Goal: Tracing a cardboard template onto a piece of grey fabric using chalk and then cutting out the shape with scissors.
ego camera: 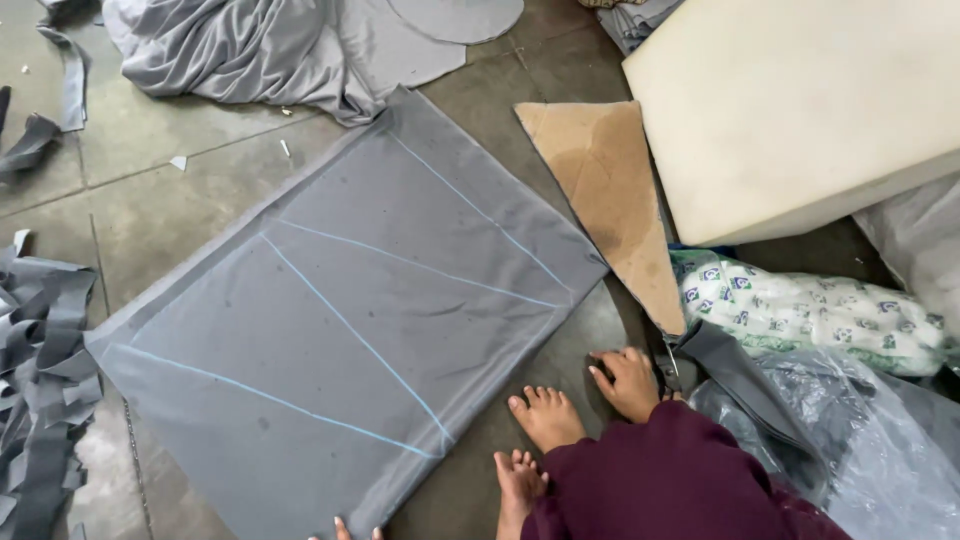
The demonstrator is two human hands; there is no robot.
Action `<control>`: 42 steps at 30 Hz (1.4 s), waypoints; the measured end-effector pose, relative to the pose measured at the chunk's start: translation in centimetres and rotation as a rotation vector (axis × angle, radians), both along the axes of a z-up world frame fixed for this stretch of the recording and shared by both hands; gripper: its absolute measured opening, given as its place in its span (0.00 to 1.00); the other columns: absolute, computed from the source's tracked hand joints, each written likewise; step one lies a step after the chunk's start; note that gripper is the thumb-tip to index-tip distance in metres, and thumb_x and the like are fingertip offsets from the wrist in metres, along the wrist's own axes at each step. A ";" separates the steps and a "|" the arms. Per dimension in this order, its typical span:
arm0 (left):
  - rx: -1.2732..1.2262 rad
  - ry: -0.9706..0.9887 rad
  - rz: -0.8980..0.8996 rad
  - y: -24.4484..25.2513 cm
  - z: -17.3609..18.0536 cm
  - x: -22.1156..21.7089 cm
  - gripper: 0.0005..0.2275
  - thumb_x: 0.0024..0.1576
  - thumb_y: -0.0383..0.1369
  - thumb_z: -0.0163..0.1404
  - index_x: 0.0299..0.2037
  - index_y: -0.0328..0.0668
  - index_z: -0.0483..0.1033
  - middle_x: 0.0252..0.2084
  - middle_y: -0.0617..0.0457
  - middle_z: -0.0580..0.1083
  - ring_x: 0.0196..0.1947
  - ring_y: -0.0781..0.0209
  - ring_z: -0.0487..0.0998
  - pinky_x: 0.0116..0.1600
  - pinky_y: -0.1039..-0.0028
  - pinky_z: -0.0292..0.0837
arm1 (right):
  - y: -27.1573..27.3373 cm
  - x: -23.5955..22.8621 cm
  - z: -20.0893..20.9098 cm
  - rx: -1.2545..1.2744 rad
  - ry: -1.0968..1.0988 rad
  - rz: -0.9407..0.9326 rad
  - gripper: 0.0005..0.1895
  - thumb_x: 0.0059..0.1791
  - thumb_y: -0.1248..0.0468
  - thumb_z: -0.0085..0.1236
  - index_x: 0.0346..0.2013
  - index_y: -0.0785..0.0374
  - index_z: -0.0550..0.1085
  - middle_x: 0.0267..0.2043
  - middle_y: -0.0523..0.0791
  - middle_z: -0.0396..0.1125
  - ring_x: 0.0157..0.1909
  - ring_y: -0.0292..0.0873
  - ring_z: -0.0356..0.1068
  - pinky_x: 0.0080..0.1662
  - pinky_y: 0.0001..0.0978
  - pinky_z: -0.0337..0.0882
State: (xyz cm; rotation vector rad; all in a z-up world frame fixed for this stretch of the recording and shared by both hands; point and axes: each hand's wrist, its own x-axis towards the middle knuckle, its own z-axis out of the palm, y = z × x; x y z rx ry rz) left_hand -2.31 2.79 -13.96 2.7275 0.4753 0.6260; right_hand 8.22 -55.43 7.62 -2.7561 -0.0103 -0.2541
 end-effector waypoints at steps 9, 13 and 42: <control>-0.102 -0.030 -0.010 -2.0 2.4 -1.6 0.44 0.33 0.54 0.62 0.65 0.45 0.70 0.77 0.27 0.50 0.74 0.23 0.56 0.70 0.38 0.60 | -2.9 1.5 0.1 -0.157 -0.049 -0.317 0.26 0.47 0.53 0.58 0.60 0.53 0.72 0.63 0.52 0.61 0.63 0.59 0.60 0.59 0.55 0.62; 0.139 0.220 0.095 -4.7 6.6 -1.3 0.46 0.28 0.58 0.64 0.62 0.52 0.72 0.76 0.41 0.54 0.75 0.22 0.52 0.75 0.36 0.53 | -4.1 0.9 -2.3 -0.160 -0.078 -0.223 0.28 0.48 0.52 0.56 0.63 0.53 0.69 0.67 0.55 0.58 0.66 0.61 0.58 0.63 0.54 0.60; 0.128 0.110 -0.161 -9.5 13.1 -0.9 0.37 0.49 0.65 0.39 0.72 0.75 0.53 0.79 0.58 0.48 0.77 0.48 0.48 0.65 0.19 0.37 | -5.9 -3.7 -7.3 -0.221 -0.137 -0.140 0.30 0.50 0.49 0.49 0.68 0.46 0.65 0.69 0.48 0.59 0.77 0.54 0.50 0.72 0.54 0.51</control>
